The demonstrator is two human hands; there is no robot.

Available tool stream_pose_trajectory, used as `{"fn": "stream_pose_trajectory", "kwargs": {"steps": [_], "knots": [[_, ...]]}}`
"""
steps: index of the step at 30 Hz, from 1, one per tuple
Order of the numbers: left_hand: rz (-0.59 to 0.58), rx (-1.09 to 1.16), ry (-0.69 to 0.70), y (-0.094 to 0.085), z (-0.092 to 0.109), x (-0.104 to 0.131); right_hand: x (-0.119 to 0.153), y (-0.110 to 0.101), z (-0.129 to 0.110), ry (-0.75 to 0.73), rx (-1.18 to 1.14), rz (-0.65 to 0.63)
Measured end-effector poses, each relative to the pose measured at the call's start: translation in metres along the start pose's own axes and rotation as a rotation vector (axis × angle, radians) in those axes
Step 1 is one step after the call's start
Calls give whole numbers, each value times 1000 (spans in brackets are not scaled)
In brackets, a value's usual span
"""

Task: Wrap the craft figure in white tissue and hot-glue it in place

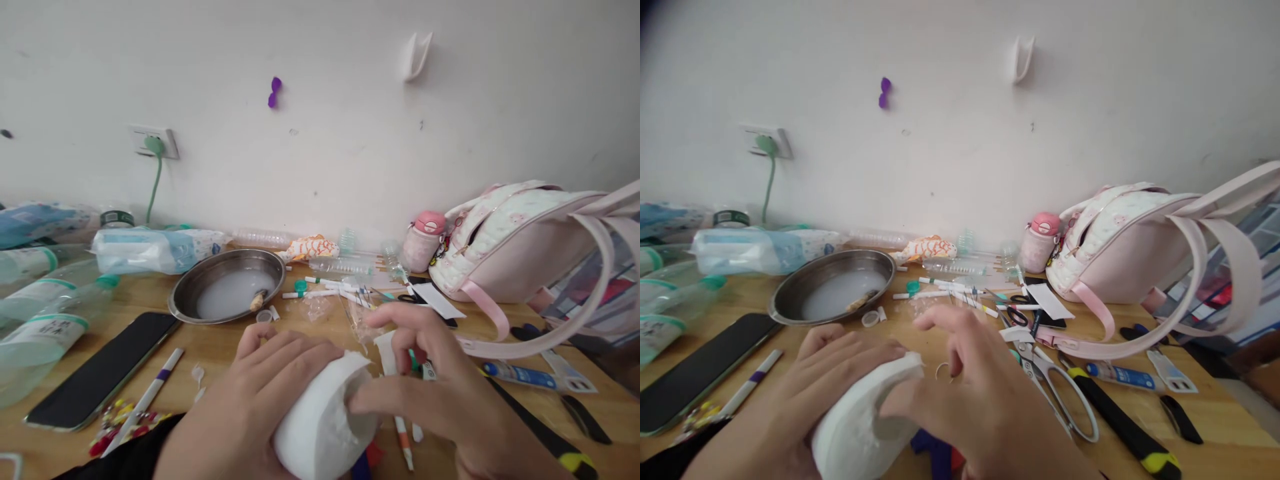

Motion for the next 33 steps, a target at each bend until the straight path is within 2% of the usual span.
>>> {"fn": "stream_pose_trajectory", "kwargs": {"steps": [3, 4, 6, 8, 11, 13, 16, 19, 22, 27, 33], "knots": [[82, -112, 45, -5, 2, 4, -1, -14, -1, -12, -122, 60], [104, -154, 50, -5, 3, 6, -2, -16, 0, 19, -179, 77], [129, -210, 49, -2, 2, 10, -3, -16, 9, 174, -271, 83], [149, -225, 45, 2, 2, 13, -1, -2, 21, 373, -298, -24], [158, -246, 75, 10, 5, 16, 3, 22, 27, 513, -300, -250], [126, -290, 88, 16, 7, 15, 2, 29, 26, 510, -322, -293], [65, -341, 89, 24, 8, 11, 0, 33, 26, 494, -341, -270], [56, -299, 43, 31, 4, 8, -3, 37, 29, 485, -311, -235], [23, -260, -24, 46, -6, 7, -4, 53, 35, 475, -331, -251], [-128, -160, -113, 76, -25, 6, 1, 81, 57, 527, -376, -307], [-247, -77, -188, 79, -51, 16, 9, 95, 73, 571, -383, -396]]}}
Point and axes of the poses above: each hand's wrist, its own x-axis away from the middle knuckle, its own y-axis out of the palm, z = x × y, the point moved 8 cm from there along -x, towards the middle knuckle, and after that the axes turned 3 degrees about z, right-handed, at the moved point
